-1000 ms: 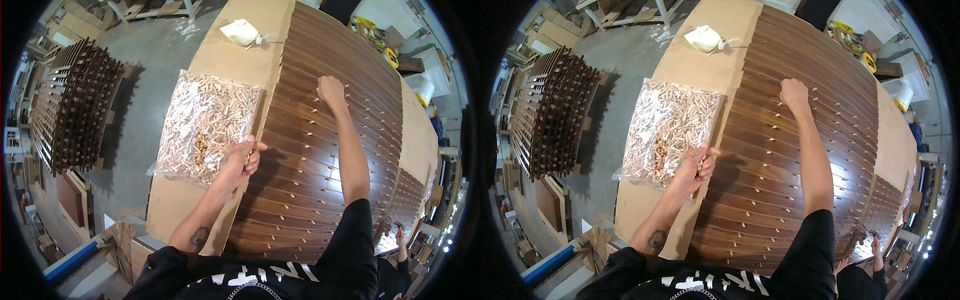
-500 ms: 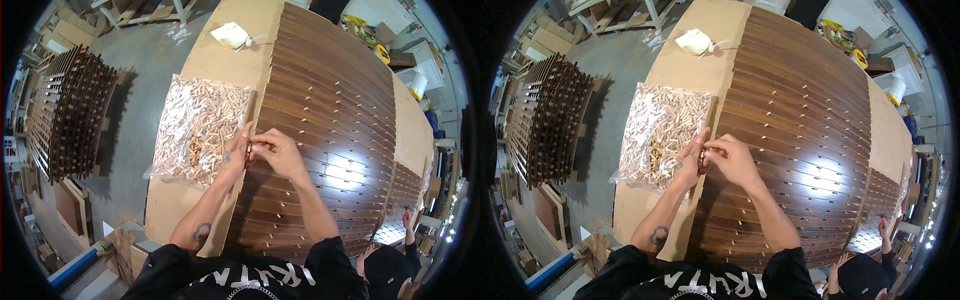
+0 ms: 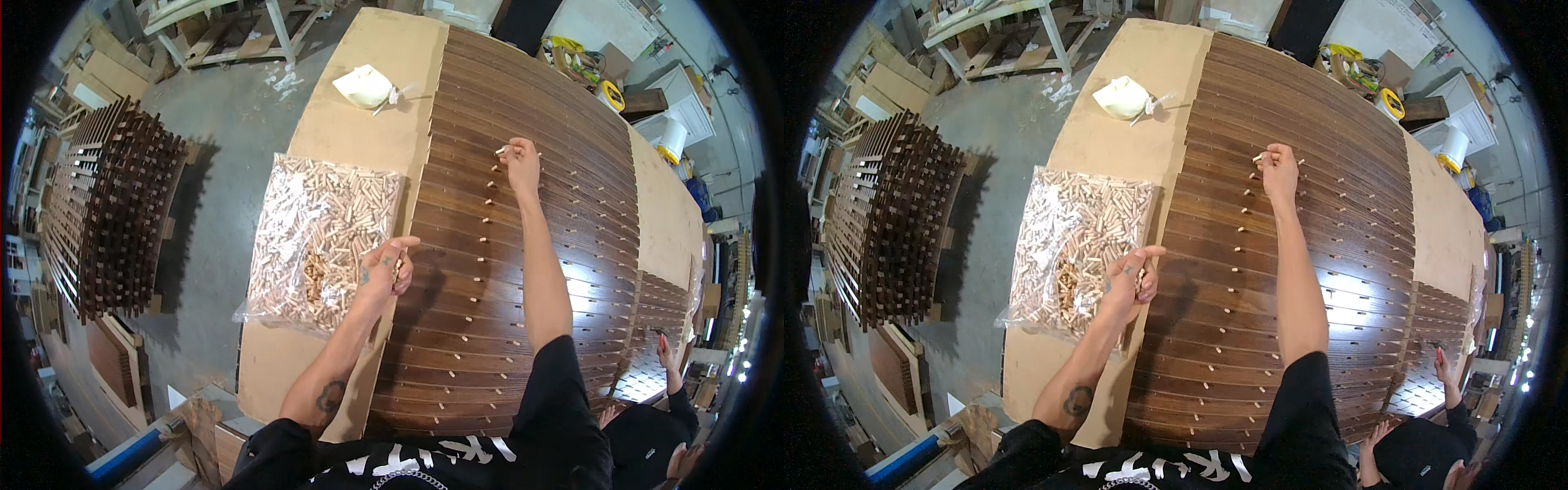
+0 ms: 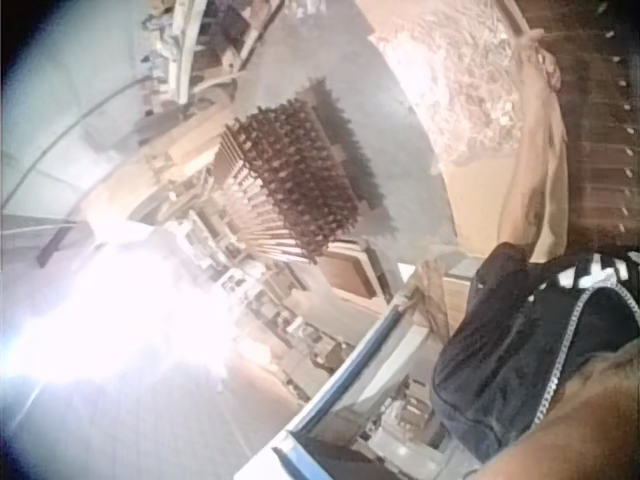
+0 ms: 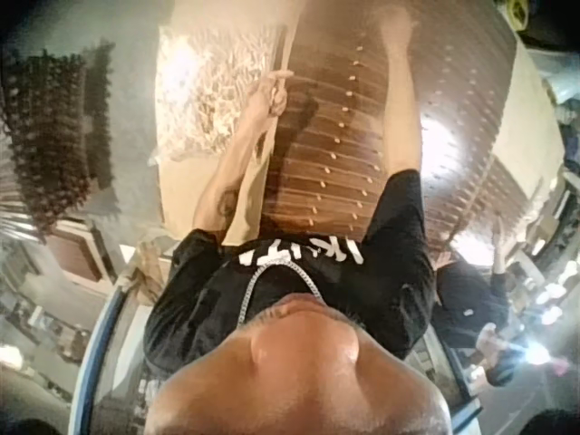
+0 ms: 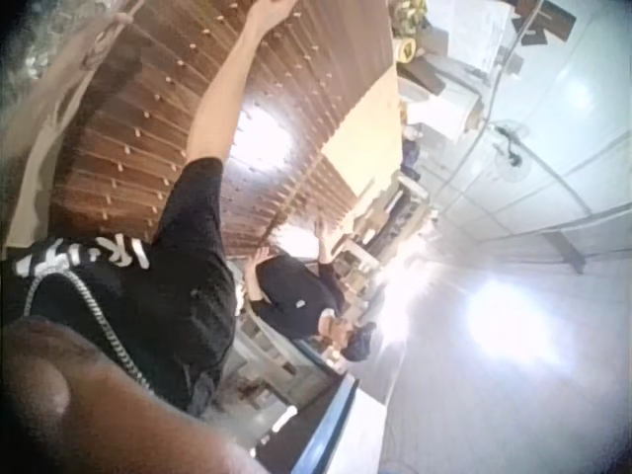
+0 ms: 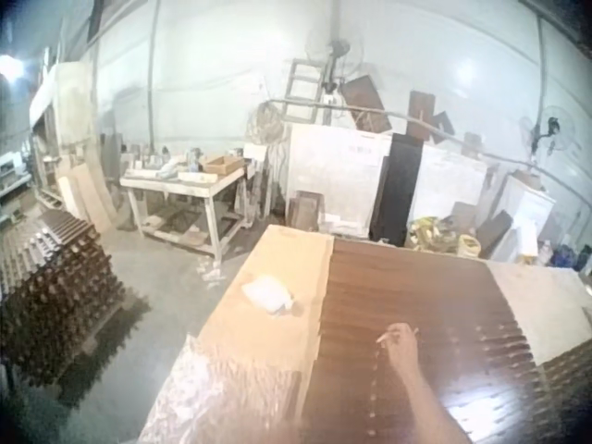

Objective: Inserting small wooden pegs into pre-drilled holes in wooden slats for furniture manufacturing.

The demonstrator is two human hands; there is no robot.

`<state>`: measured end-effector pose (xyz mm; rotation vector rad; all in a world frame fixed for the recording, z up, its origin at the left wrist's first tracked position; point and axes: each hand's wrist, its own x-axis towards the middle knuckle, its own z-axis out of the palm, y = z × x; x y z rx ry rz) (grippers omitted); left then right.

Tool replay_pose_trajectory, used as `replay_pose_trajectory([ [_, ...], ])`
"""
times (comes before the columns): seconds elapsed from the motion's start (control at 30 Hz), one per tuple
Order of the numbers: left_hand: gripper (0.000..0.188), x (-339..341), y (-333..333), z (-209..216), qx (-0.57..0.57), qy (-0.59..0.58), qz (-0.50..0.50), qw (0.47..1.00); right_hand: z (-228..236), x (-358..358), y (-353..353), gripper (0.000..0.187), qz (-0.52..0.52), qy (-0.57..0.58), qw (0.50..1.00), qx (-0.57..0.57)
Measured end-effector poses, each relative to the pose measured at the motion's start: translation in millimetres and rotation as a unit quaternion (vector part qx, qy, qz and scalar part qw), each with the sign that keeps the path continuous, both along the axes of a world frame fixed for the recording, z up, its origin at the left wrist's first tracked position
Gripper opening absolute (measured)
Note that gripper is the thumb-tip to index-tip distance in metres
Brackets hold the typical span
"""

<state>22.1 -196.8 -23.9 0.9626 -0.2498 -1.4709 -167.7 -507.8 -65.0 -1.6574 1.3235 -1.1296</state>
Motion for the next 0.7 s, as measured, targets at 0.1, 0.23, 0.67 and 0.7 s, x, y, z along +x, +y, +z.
replay_pose_trajectory([
  [0.1,0.038,9.5,14.1,0.6,0.032,0.016,0.019,0.999,-9.1,14.2,-8.3,0.013,0.044,0.149,0.988,0.004],
  [0.23,0.035,22.7,22.8,-8.1,0.045,0.038,0.039,0.997,-0.2,19.1,-11.8,0.015,0.079,0.346,0.913,-0.203],
  [0.67,0.038,37.6,22.1,1.4,0.017,0.054,0.056,0.997,23.4,32.7,7.7,0.02,0.081,0.482,0.864,-0.119],
  [0.7,0.039,37.0,21.4,2.5,0.025,0.048,0.063,0.997,24.1,30.1,7.5,0.02,0.078,0.485,0.863,-0.12],
])
